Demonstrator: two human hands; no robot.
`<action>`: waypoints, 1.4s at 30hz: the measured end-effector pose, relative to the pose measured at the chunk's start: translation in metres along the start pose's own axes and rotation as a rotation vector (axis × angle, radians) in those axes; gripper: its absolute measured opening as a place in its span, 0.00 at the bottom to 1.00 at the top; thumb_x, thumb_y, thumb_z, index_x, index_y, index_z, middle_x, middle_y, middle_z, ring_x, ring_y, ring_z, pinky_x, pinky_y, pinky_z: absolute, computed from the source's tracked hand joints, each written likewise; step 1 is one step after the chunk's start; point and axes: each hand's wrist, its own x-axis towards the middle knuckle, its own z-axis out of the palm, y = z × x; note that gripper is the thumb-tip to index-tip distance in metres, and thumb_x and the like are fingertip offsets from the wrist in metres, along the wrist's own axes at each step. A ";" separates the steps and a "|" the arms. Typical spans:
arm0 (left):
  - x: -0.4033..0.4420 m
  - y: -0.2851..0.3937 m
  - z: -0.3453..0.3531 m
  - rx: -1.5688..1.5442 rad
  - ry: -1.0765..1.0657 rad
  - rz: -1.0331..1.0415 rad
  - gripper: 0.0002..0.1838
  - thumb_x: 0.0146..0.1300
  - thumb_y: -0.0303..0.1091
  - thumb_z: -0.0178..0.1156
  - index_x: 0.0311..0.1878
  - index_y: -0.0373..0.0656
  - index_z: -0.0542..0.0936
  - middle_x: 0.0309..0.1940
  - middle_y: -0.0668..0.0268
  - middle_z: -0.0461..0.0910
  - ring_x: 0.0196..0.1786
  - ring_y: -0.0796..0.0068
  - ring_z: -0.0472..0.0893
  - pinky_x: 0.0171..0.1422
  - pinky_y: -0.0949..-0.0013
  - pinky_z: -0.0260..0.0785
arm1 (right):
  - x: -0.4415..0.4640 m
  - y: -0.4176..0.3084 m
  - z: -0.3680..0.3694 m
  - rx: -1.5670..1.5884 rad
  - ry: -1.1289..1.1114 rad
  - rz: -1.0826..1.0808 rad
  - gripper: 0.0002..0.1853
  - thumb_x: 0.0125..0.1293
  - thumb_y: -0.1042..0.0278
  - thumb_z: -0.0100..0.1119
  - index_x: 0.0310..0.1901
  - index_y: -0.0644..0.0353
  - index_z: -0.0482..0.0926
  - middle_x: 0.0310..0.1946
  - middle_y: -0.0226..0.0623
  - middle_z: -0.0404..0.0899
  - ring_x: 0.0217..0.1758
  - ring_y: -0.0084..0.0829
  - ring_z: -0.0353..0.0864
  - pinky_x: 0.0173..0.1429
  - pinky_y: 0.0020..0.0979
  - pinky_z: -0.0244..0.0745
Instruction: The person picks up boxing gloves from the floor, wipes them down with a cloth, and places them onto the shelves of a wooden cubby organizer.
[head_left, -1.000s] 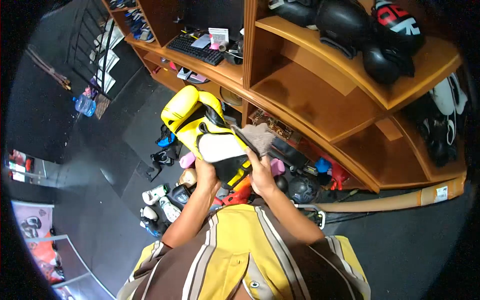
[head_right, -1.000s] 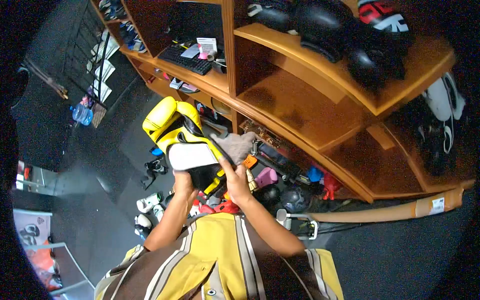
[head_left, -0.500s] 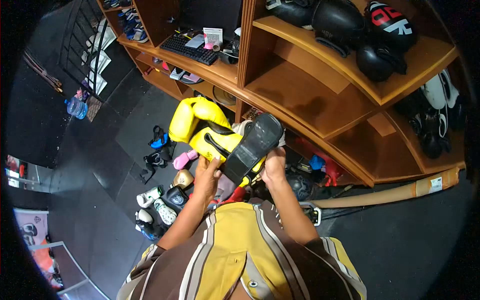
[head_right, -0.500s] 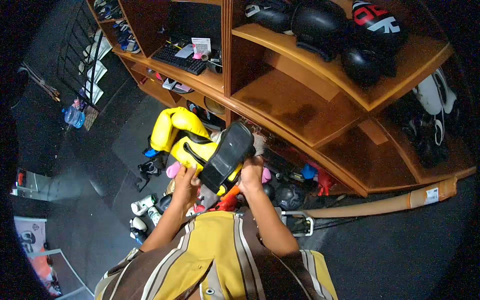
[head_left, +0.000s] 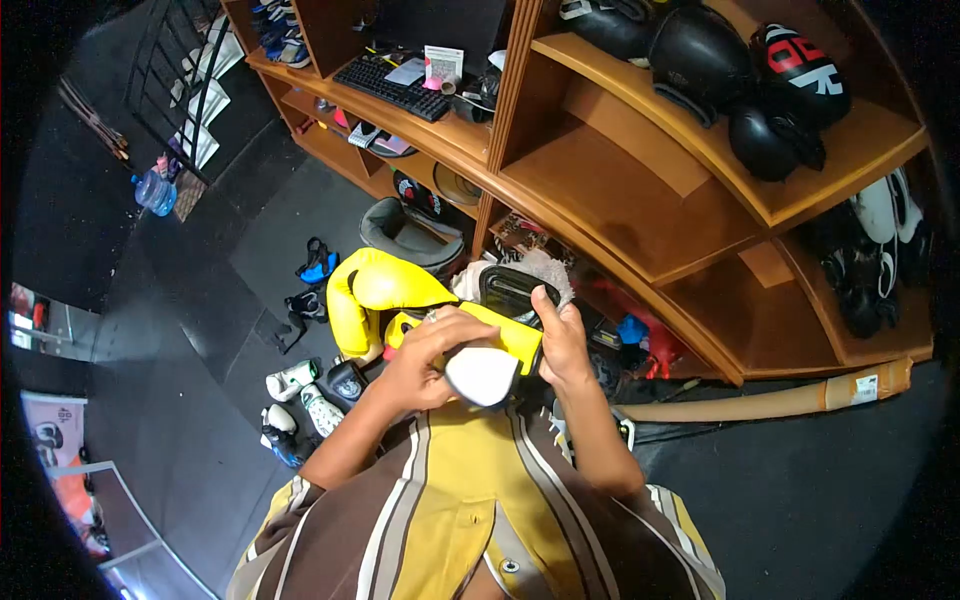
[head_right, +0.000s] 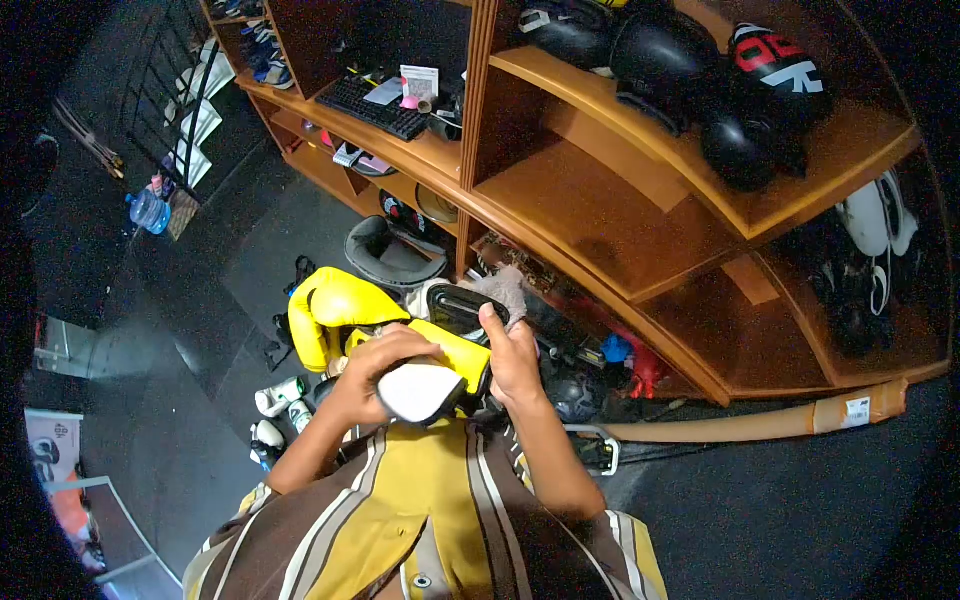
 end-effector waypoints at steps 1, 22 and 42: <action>-0.003 -0.003 0.002 0.021 0.000 -0.013 0.20 0.54 0.23 0.61 0.53 0.37 0.80 0.43 0.56 0.83 0.47 0.56 0.82 0.55 0.60 0.70 | -0.003 -0.002 0.004 0.017 -0.008 -0.004 0.14 0.73 0.63 0.57 0.53 0.64 0.79 0.49 0.35 0.82 0.49 0.25 0.80 0.57 0.30 0.74; -0.003 -0.018 0.030 -0.306 0.328 -0.876 0.12 0.69 0.34 0.57 0.30 0.37 0.79 0.22 0.75 0.75 0.26 0.87 0.69 0.31 0.75 0.63 | -0.021 0.026 0.003 -0.257 0.064 -0.141 0.15 0.76 0.60 0.52 0.50 0.64 0.79 0.45 0.29 0.80 0.47 0.20 0.75 0.54 0.26 0.70; -0.014 -0.052 0.040 -0.490 0.375 -0.909 0.13 0.69 0.35 0.57 0.28 0.41 0.78 0.22 0.76 0.75 0.23 0.87 0.68 0.29 0.76 0.62 | -0.028 0.026 0.005 -0.358 0.003 -0.227 0.14 0.76 0.66 0.51 0.54 0.66 0.78 0.50 0.32 0.81 0.54 0.24 0.76 0.60 0.27 0.67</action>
